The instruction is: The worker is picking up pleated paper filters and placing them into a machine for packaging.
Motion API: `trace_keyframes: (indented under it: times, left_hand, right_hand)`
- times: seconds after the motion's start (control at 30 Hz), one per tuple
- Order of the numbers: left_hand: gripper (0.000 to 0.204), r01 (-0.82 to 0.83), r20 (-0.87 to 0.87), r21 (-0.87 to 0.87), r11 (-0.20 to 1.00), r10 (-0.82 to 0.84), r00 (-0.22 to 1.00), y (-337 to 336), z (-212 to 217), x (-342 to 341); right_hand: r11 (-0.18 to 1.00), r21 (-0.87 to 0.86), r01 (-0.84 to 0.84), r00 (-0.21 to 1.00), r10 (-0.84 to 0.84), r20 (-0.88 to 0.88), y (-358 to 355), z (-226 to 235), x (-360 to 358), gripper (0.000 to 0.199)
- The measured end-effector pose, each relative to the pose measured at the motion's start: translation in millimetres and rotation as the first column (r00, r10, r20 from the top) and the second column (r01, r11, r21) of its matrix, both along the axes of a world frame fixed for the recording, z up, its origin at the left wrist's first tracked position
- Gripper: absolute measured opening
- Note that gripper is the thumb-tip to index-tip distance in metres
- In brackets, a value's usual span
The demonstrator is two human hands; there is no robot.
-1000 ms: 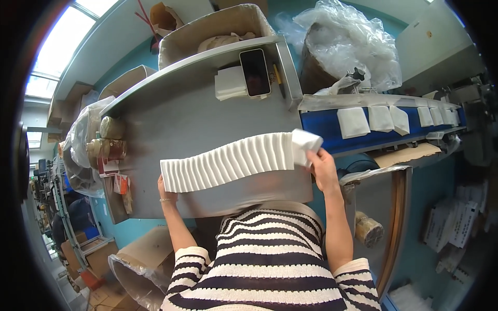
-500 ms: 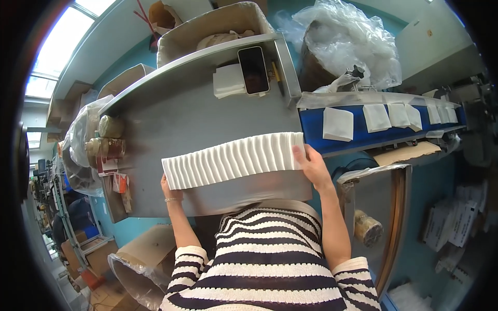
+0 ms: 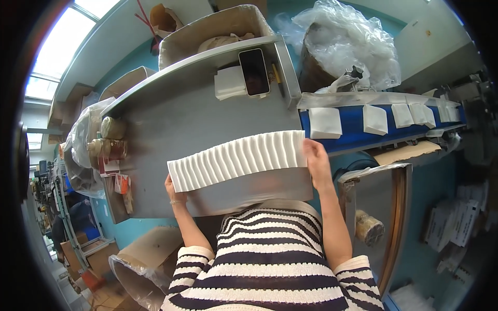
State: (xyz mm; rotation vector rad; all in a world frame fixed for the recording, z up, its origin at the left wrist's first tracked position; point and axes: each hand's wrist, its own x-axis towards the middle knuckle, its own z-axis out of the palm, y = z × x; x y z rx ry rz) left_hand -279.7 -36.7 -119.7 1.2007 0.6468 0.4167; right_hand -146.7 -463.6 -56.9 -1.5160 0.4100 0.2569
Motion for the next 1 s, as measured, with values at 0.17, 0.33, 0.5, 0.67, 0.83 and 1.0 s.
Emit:
trace_keyframes:
  times: [0.17,0.33,0.5,0.67,0.83,1.0]
  left_hand:
    - [0.028,-0.050,0.114,0.125,0.991,0.036,0.993,-18.9,20.8,8.1]
    - [0.026,-0.095,0.045,-0.086,0.992,0.099,0.994,-1.6,7.6,5.6]
    - [0.016,-0.114,0.069,-0.226,0.967,0.133,0.989,-0.1,17.1,15.6]
    - [0.034,0.105,0.048,-0.062,0.993,-0.102,0.994,15.3,-1.1,7.3]
    - [0.033,0.180,-0.103,-0.012,0.984,-0.180,0.978,10.7,13.5,13.0]
    - [0.024,0.176,-0.050,-0.072,0.982,-0.180,0.982,18.9,-11.3,14.9]
  right_hand:
    - [0.963,0.150,-0.225,0.969,0.237,-0.066,23.8,20.3,-5.9,0.041]
    - [0.957,0.289,0.014,0.968,0.059,-0.242,-16.1,8.8,-6.7,0.036]
    - [0.991,0.065,-0.117,0.989,0.122,-0.087,13.1,9.4,3.8,0.048]
    - [0.951,0.067,-0.301,0.952,0.303,-0.028,48.1,27.7,-3.0,0.051]
    - [0.881,0.461,-0.110,0.924,0.261,-0.280,23.3,22.1,-4.3,0.035]
    - [0.898,0.029,-0.440,0.895,0.440,-0.064,24.7,30.6,4.4,0.046]
